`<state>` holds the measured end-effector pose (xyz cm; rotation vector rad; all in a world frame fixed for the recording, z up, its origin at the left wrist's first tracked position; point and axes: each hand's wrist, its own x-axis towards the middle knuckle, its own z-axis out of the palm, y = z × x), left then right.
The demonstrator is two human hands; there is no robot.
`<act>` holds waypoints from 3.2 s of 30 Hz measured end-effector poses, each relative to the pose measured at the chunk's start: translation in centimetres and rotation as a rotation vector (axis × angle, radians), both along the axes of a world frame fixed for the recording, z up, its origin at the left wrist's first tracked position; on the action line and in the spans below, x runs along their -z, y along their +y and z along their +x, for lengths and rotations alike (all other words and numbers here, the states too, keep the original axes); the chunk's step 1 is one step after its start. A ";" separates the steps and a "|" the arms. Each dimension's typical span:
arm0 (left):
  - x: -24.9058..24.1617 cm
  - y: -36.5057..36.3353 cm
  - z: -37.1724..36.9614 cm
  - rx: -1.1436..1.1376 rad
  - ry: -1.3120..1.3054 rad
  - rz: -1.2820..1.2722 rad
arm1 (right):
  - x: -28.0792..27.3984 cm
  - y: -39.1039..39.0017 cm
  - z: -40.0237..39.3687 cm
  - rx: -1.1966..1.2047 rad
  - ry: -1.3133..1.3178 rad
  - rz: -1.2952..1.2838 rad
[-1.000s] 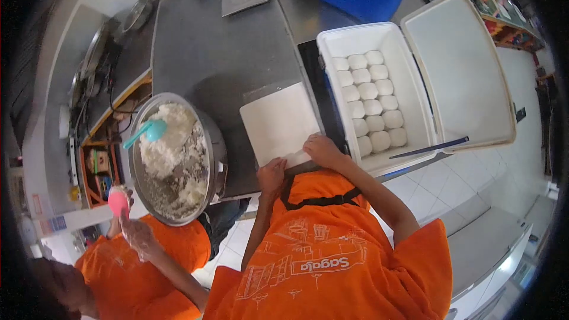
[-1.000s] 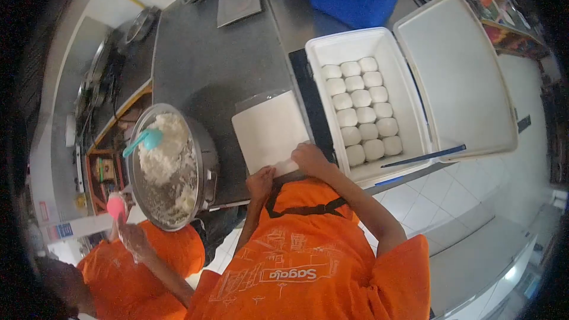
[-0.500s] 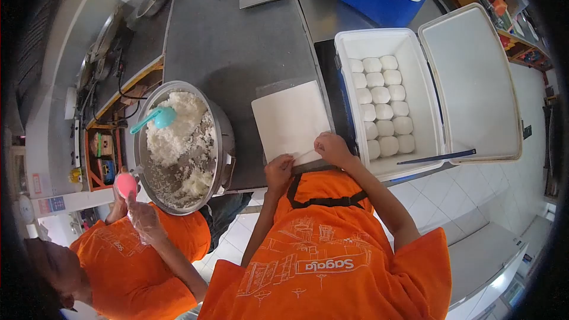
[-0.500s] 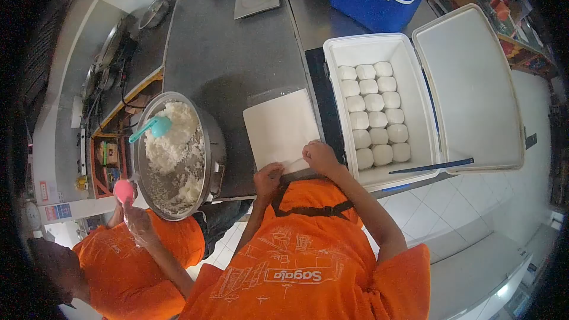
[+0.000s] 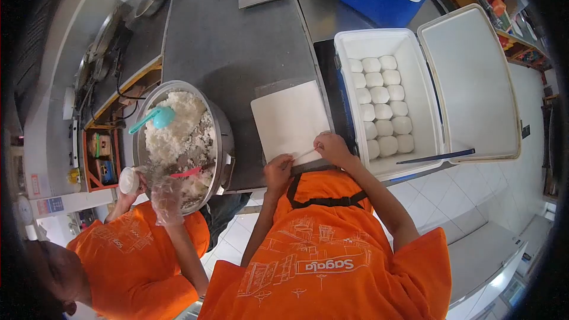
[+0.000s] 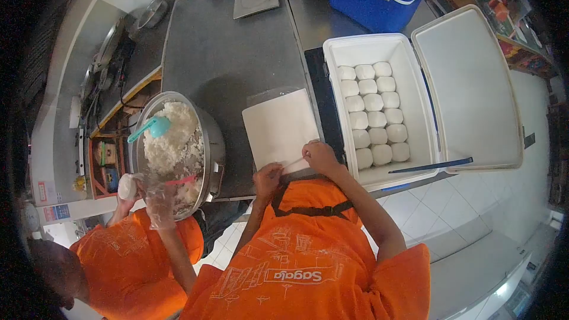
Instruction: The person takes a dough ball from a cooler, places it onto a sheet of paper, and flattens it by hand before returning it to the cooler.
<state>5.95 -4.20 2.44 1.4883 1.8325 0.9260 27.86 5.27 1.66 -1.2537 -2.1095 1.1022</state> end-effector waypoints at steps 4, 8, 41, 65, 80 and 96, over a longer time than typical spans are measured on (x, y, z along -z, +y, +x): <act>-0.1 0.0 0.1 -0.002 0.034 0.023 | -0.1 -0.1 0.0 0.007 -0.013 -0.007; -0.8 0.1 0.1 0.005 0.032 -0.010 | 0.2 0.0 -0.1 0.001 -0.037 0.017; 1.6 4.0 -5.0 -0.055 0.130 0.100 | -1.1 4.7 -1.3 0.332 0.222 -0.240; -0.6 3.9 1.1 0.359 0.850 0.173 | -0.3 16.3 -9.8 -0.059 -0.770 0.268; -0.4 4.6 -0.5 0.301 0.721 0.235 | -1.0 3.4 -8.2 -0.262 -0.501 0.785; -1.3 10.0 -3.1 0.096 0.572 0.118 | -2.8 6.6 -7.4 0.084 -0.505 0.347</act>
